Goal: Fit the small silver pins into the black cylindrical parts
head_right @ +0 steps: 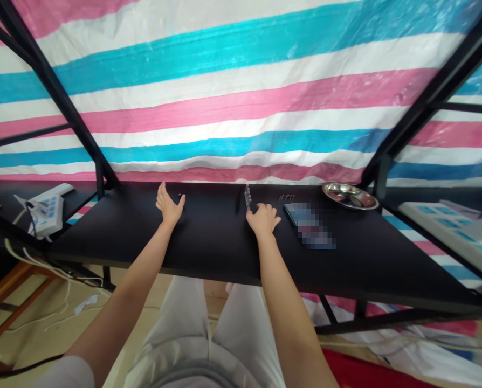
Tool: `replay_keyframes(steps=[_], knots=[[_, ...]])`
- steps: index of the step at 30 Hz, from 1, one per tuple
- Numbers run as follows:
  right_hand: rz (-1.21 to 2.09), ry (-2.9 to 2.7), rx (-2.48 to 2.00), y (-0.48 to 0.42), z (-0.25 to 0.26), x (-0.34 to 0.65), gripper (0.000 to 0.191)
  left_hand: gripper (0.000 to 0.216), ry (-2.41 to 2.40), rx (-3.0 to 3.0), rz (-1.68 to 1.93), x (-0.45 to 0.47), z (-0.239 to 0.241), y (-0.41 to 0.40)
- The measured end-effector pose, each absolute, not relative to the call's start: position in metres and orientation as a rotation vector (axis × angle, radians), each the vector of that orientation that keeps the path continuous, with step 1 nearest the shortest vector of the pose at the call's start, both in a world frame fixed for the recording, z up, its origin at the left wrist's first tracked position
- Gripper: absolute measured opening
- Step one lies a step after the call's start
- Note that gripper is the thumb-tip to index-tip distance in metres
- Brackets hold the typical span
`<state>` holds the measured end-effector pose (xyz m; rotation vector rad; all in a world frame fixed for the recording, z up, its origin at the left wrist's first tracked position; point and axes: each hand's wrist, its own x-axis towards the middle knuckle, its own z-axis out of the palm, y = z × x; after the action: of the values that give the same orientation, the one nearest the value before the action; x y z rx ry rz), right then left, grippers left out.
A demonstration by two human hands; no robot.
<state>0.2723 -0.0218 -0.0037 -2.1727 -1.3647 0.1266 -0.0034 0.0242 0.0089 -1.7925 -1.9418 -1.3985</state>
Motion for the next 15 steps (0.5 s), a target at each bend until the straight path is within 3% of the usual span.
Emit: replay_keyframes(steps=[6, 11, 15], knots=[[0.117, -1.432, -2.23, -0.024, -0.003, 0.27, 0.037, 0.061, -1.599, -1.977, -1.353, 0.014, 0.015, 0.012], [0.078, -1.475, -2.256, -0.021, -0.006, 0.268, 0.037, 0.054, -1.137, -2.52, -0.861, 0.056, 0.015, -0.009], [0.059, -1.482, -2.253, -0.019, -0.009, 0.267, 0.036, 0.056, -1.15, -2.667, -0.616, 0.095, 0.01, -0.016]])
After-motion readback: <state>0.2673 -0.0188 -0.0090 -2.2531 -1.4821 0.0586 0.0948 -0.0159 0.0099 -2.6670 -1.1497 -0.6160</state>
